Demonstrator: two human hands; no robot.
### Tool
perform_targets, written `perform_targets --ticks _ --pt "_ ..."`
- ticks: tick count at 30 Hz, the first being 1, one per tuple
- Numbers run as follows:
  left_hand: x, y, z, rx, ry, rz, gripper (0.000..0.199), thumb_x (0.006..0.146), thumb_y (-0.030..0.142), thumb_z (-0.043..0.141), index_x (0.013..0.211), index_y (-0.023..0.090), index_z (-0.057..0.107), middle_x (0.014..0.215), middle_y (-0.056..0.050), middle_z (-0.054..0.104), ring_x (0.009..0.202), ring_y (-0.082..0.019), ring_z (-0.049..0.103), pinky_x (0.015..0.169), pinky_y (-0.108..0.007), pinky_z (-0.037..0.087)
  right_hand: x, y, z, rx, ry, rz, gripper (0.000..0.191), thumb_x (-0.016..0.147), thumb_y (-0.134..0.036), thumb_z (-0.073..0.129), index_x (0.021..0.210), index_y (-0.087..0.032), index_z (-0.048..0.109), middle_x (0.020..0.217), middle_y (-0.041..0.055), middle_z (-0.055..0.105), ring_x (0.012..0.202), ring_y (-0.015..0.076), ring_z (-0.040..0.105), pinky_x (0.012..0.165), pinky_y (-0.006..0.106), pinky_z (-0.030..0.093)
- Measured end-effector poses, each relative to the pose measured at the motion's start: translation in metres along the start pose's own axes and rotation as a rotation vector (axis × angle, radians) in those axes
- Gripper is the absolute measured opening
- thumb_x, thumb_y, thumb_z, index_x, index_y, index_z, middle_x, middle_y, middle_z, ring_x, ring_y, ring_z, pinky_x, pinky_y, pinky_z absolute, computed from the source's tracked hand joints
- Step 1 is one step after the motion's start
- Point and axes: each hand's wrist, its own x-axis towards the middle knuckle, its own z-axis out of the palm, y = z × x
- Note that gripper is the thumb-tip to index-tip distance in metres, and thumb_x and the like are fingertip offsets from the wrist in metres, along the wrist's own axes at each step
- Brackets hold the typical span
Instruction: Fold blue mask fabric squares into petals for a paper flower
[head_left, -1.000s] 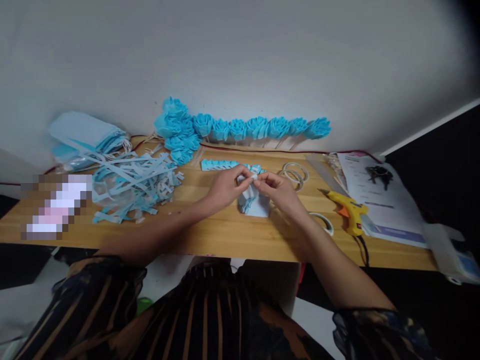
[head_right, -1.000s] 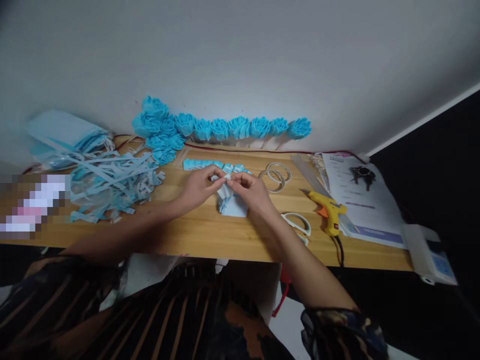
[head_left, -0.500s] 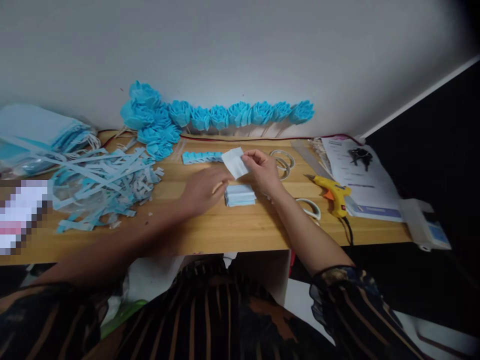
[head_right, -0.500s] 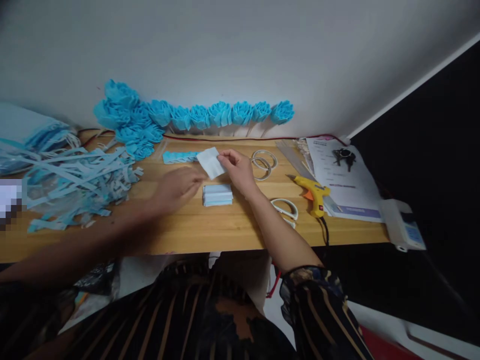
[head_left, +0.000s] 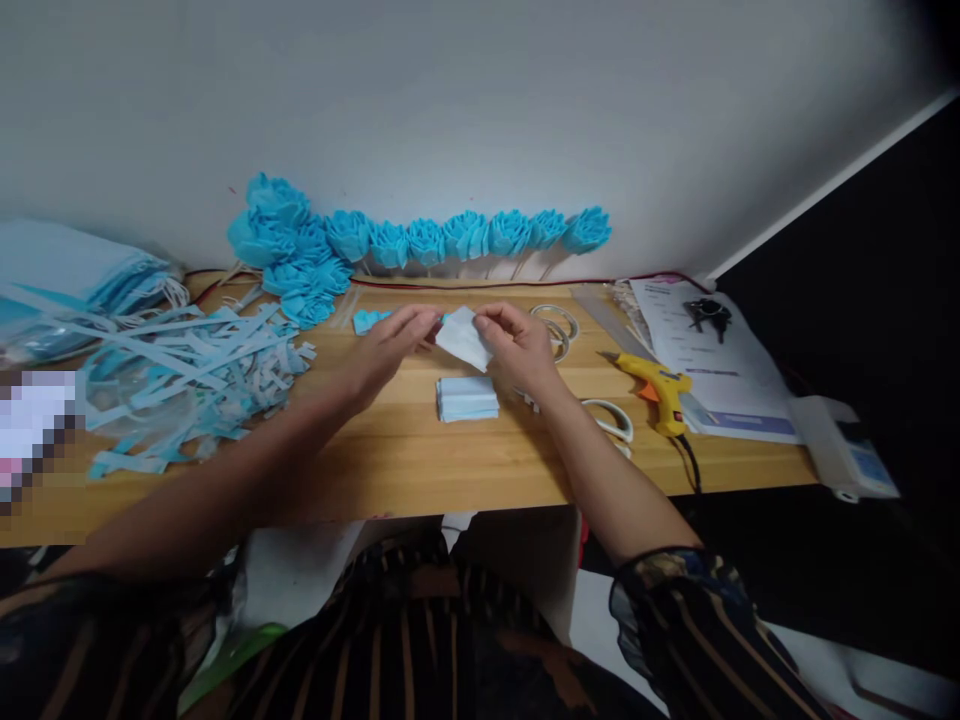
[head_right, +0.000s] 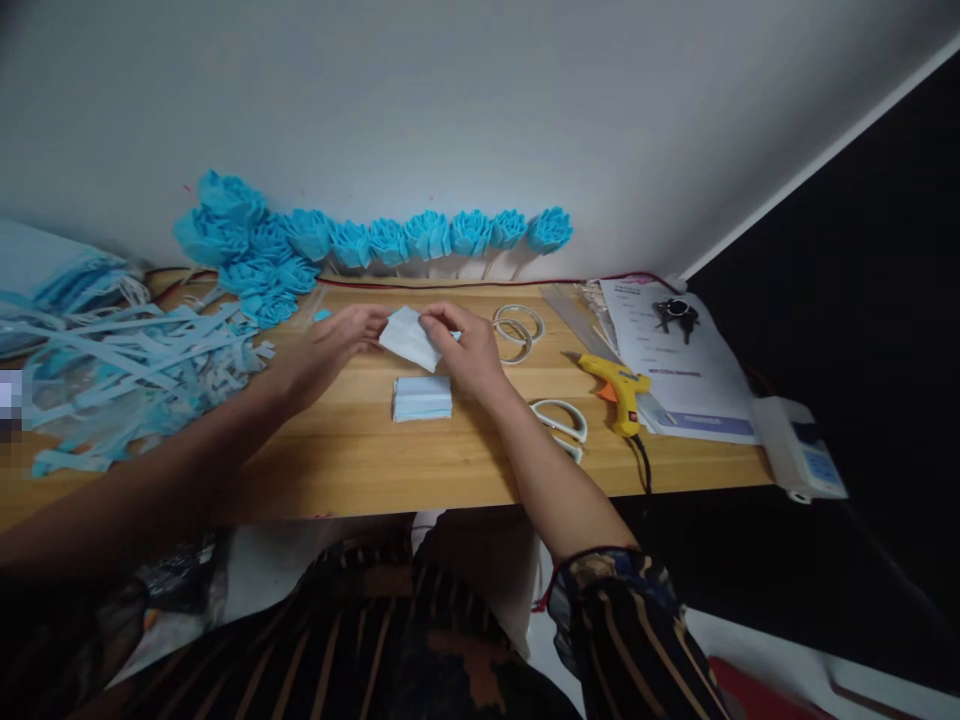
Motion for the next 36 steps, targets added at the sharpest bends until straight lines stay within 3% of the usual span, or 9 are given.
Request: perform_targets --ticks 3,6,9,13,17,22,29,36 --pt "0.016 0.002 0.01 -0.101 -0.093 -0.064 0.048 0.084 0.046 0.073 0.123 0.019 0.068 0.115 -0.01 0.075 0.104 -0.025 0.069 0.089 -0.038 0.055 -0.002 -0.002 0.001 -0.03 -0.038 -0.053 0.019 0.091 -0.036 0.065 0.091 -0.022 0.077 0.094 0.0025 0.078 0.088 0.0187 0.069 0.084 0.033 0.053" --pt "0.022 0.0 0.02 -0.11 -0.128 -0.113 0.034 0.074 0.038 0.081 0.098 0.016 0.075 0.096 -0.008 0.077 0.091 -0.025 0.069 0.082 -0.039 0.056 -0.002 -0.001 0.0 -0.078 -0.021 -0.081 0.02 0.091 -0.037 0.065 0.096 -0.024 0.079 0.099 0.0026 0.081 0.092 0.0205 0.072 0.088 0.035 0.055" --pt "0.019 -0.004 0.025 -0.272 -0.007 -0.192 0.03 0.072 0.039 0.083 0.086 0.014 0.074 0.09 -0.007 0.077 0.09 -0.025 0.07 0.084 -0.038 0.056 0.0 0.004 -0.004 -0.098 0.068 -0.1 0.026 0.095 -0.039 0.06 0.109 -0.025 0.077 0.103 0.0036 0.081 0.091 0.0199 0.073 0.087 0.036 0.057" --pt "0.015 -0.011 0.025 -0.565 0.124 -0.221 0.034 0.074 0.035 0.085 0.098 0.013 0.075 0.106 -0.012 0.079 0.106 -0.028 0.071 0.088 -0.038 0.058 0.002 0.011 -0.007 -0.017 0.092 -0.101 0.03 0.098 -0.036 0.057 0.124 -0.027 0.068 0.112 0.005 0.079 0.104 0.0211 0.074 0.094 0.04 0.058" --pt "0.015 -0.014 0.024 -0.671 0.161 -0.194 0.032 0.082 0.026 0.079 0.11 0.011 0.073 0.114 -0.015 0.078 0.112 -0.029 0.071 0.085 -0.036 0.059 0.001 0.013 -0.005 -0.022 -0.017 -0.099 0.025 0.092 -0.029 0.061 0.116 -0.027 0.068 0.115 0.0043 0.077 0.108 0.0211 0.072 0.095 0.041 0.058" --pt "0.013 -0.012 0.027 -0.714 0.165 -0.167 0.026 0.086 0.021 0.075 0.11 0.012 0.074 0.116 -0.012 0.078 0.108 -0.024 0.071 0.089 -0.035 0.058 -0.002 0.012 -0.003 -0.064 -0.105 -0.149 0.019 0.088 -0.022 0.065 0.105 -0.026 0.073 0.114 0.003 0.075 0.108 0.0203 0.069 0.091 0.036 0.057" --pt "0.008 -0.015 0.032 -0.723 0.075 -0.169 0.018 0.086 0.02 0.076 0.102 0.013 0.075 0.098 -0.009 0.078 0.089 -0.018 0.071 0.093 -0.038 0.055 -0.001 0.013 -0.002 -0.047 -0.081 -0.14 0.006 0.088 -0.026 0.071 0.09 -0.025 0.076 0.095 0.0016 0.075 0.094 0.0185 0.068 0.082 0.032 0.053" --pt "0.009 -0.013 0.031 -0.695 0.071 -0.208 0.019 0.09 0.03 0.073 0.098 0.013 0.077 0.092 -0.01 0.077 0.086 -0.021 0.073 0.089 -0.038 0.056 -0.001 0.01 0.0 0.031 -0.036 0.001 0.017 0.086 -0.039 0.073 0.082 -0.022 0.073 0.085 0.0001 0.074 0.08 0.016 0.066 0.077 0.031 0.051"
